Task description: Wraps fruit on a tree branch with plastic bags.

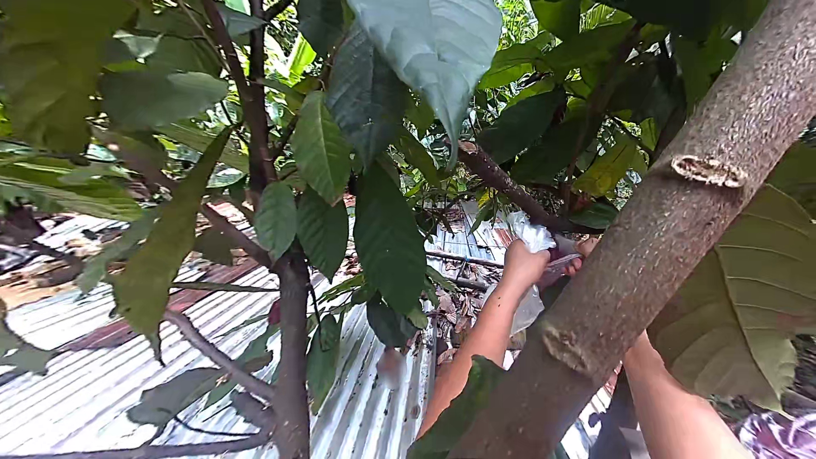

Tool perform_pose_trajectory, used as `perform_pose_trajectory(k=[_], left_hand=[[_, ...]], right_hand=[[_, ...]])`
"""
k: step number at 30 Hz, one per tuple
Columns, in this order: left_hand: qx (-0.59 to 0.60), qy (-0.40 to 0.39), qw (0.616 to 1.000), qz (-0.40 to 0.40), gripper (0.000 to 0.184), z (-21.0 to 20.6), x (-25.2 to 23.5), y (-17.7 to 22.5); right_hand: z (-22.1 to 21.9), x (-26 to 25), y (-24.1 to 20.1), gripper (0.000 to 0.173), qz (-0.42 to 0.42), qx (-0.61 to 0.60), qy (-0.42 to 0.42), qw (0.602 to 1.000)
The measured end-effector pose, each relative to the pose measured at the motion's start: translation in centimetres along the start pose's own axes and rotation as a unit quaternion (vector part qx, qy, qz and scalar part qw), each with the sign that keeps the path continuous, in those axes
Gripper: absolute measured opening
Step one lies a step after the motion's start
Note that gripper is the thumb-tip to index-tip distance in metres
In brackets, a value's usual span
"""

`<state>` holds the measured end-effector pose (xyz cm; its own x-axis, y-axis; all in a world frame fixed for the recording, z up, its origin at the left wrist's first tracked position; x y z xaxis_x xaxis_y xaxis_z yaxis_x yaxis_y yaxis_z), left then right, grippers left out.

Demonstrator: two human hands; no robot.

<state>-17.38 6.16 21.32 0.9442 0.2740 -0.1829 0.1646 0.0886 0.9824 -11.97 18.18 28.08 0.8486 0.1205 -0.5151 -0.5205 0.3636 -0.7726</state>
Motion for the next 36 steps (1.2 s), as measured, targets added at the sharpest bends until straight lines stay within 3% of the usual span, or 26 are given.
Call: perform_pose_trajectory(k=[1,3,5,9,12,16,19,21,22,25,28,29,31,33,36], left_hand=[[0.125,0.015,0.992,0.01,0.02,0.2,0.9,-0.4],[0.376,-0.004,0.925,0.047,0.021,0.6,2.3,-1.2],[0.463,-0.026,0.885,0.048,0.023,1.1,3.0,-1.5],[0.288,0.07,0.954,-0.046,0.026,1.9,3.6,-2.6],[0.239,0.097,0.959,-0.116,0.016,1.7,4.0,-2.7],[0.129,0.031,0.97,-0.204,0.024,0.8,4.4,-1.4],[0.021,-0.053,0.978,-0.203,0.039,-0.2,3.4,-2.4],[-0.033,-0.098,0.98,-0.169,0.051,-1.0,2.9,-2.1],[-0.063,-0.111,0.978,-0.164,0.047,-1.5,2.9,-1.4],[-0.128,-0.102,0.975,-0.15,0.037,-3.1,1.9,-0.2],[-0.075,-0.01,0.991,-0.109,0.035,-3.4,-0.1,-0.5],[-0.025,-0.002,0.994,-0.11,0.036,-3.4,-0.5,-0.5],[0.068,-0.008,0.991,-0.114,0.038,-3.3,-0.6,-0.6],[0.118,-0.017,0.987,-0.111,0.043,-3.1,-0.5,-0.8],[0.136,-0.026,0.984,-0.115,0.038,-3.3,-0.3,-0.9]], right_hand=[[-0.7,-0.6,2.4,0.03,0.025,0.022,0.016,0.999],[-0.4,0.8,2.9,0.037,-0.046,0.065,-0.075,0.994],[0.3,1.6,2.1,0.039,-0.074,0.081,-0.109,0.988],[2.0,1.2,3.5,0.026,-0.013,0.107,-0.106,0.988],[2.8,1.3,5.5,0.035,-0.044,0.215,-0.135,0.966],[1.6,1.3,5.2,0.029,-0.083,0.269,-0.149,0.948],[2.1,1.7,4.3,0.03,-0.099,0.317,-0.209,0.92],[2.8,1.7,4.8,0.02,-0.004,0.246,-0.181,0.952],[3.1,1.7,4.4,0.014,0.055,0.192,-0.17,0.965],[3.1,1.5,0.7,0.008,0.04,0.109,-0.234,0.965],[2.5,0.1,1.3,0.008,0.104,0.037,-0.139,0.984],[2.6,-0.5,2.1,0.013,0.095,0.052,-0.084,0.991],[2.8,-1.5,2.9,0.028,-0.013,0.112,-0.028,0.993],[2.9,-1.6,3.3,0.036,-0.022,0.152,-0.06,0.986],[2.5,0.1,2.5,0.029,0.073,0.095,-0.116,0.986]])
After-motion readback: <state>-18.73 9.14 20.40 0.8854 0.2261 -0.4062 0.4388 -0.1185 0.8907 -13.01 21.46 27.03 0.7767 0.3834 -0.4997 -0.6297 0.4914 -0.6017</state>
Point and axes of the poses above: each hand's wrist, its own x-axis away from the middle knuckle, its own z-axis out of the back of the hand, y = z × x, the point moved 4 cm from there along -x, towards the middle knuckle, and after that the axes turned 2 degrees about x, right-handed, at the moved point
